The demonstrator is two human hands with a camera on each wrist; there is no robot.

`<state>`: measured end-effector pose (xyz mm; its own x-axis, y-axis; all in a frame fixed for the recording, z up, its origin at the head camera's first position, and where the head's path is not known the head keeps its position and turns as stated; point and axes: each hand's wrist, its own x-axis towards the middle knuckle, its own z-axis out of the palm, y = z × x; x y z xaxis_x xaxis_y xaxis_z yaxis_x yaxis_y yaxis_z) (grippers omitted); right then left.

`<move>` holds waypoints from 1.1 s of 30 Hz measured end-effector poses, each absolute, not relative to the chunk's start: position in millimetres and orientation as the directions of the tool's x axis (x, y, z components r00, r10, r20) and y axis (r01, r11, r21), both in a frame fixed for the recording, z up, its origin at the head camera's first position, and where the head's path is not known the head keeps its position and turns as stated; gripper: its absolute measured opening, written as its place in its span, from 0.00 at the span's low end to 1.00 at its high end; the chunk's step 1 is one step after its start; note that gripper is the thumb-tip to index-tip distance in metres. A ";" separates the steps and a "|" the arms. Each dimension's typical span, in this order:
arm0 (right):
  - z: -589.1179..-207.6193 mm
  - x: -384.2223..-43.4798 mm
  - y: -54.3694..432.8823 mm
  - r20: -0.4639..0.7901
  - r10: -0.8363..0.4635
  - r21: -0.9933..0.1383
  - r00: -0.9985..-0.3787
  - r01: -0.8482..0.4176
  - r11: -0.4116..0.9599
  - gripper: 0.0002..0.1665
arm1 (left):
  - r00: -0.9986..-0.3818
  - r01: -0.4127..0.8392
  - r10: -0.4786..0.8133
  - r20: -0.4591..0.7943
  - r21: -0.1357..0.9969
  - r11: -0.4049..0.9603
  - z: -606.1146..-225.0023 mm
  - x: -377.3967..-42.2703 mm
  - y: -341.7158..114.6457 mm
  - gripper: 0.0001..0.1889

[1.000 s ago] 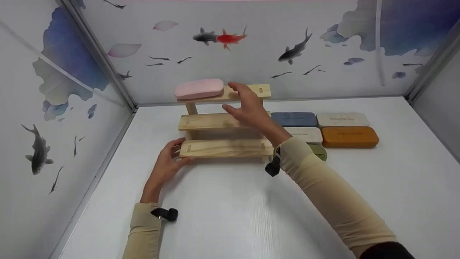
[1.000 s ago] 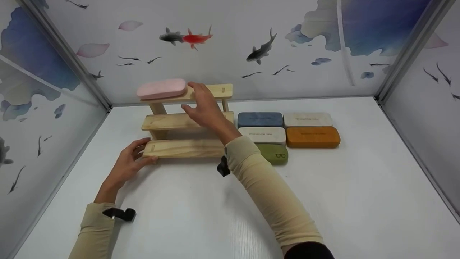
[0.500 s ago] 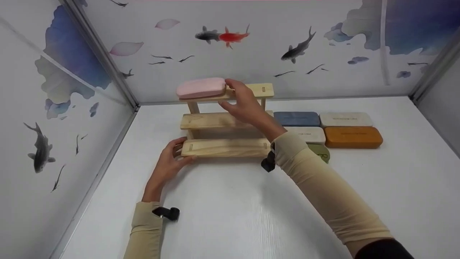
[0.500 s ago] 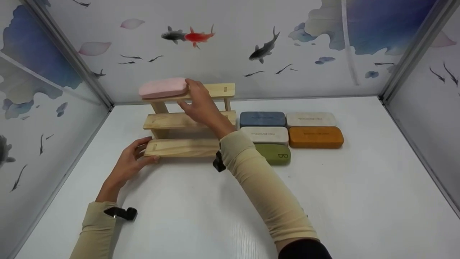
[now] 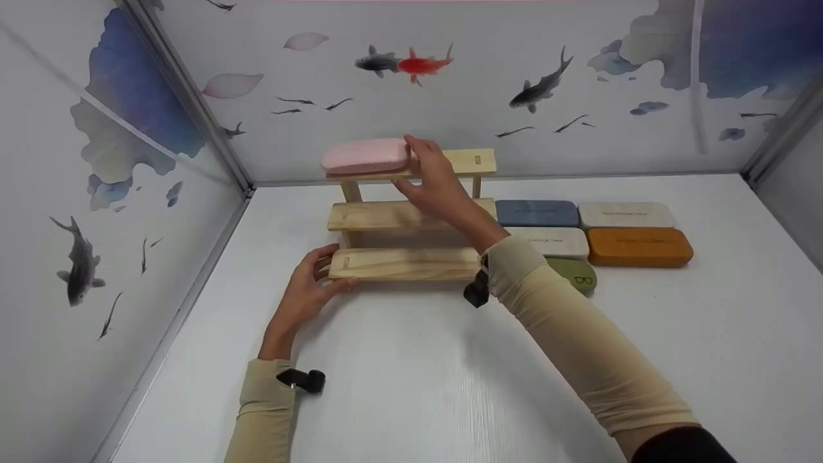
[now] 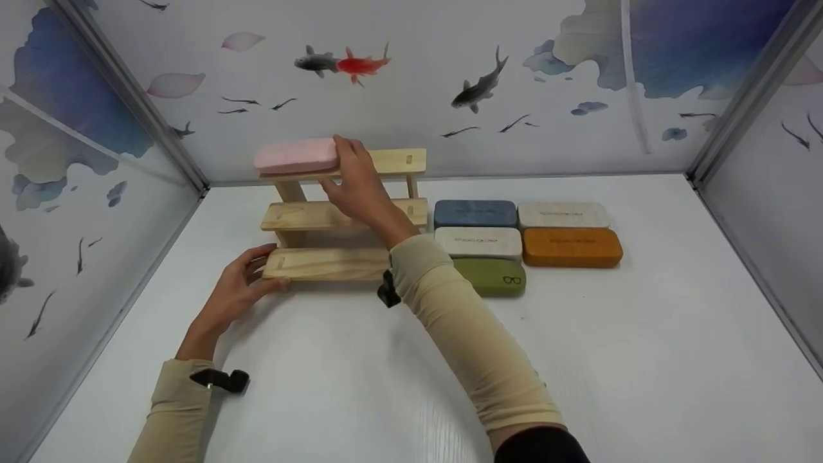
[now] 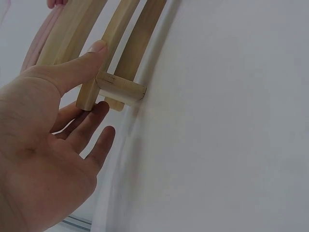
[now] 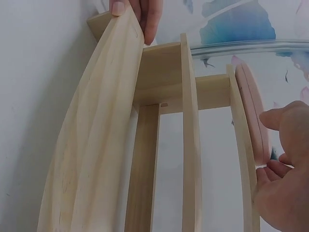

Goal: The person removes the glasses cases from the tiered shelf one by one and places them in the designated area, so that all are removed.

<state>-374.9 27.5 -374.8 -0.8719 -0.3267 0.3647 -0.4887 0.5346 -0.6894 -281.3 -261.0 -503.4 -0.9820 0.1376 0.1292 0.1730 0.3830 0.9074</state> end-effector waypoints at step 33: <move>-371.4 -385.1 4.9 0.324 -0.226 -0.718 -0.919 -0.394 0.574 0.45 | -0.985 0.151 0.135 0.108 0.915 0.373 -503.6 -280.7 -262.8 0.43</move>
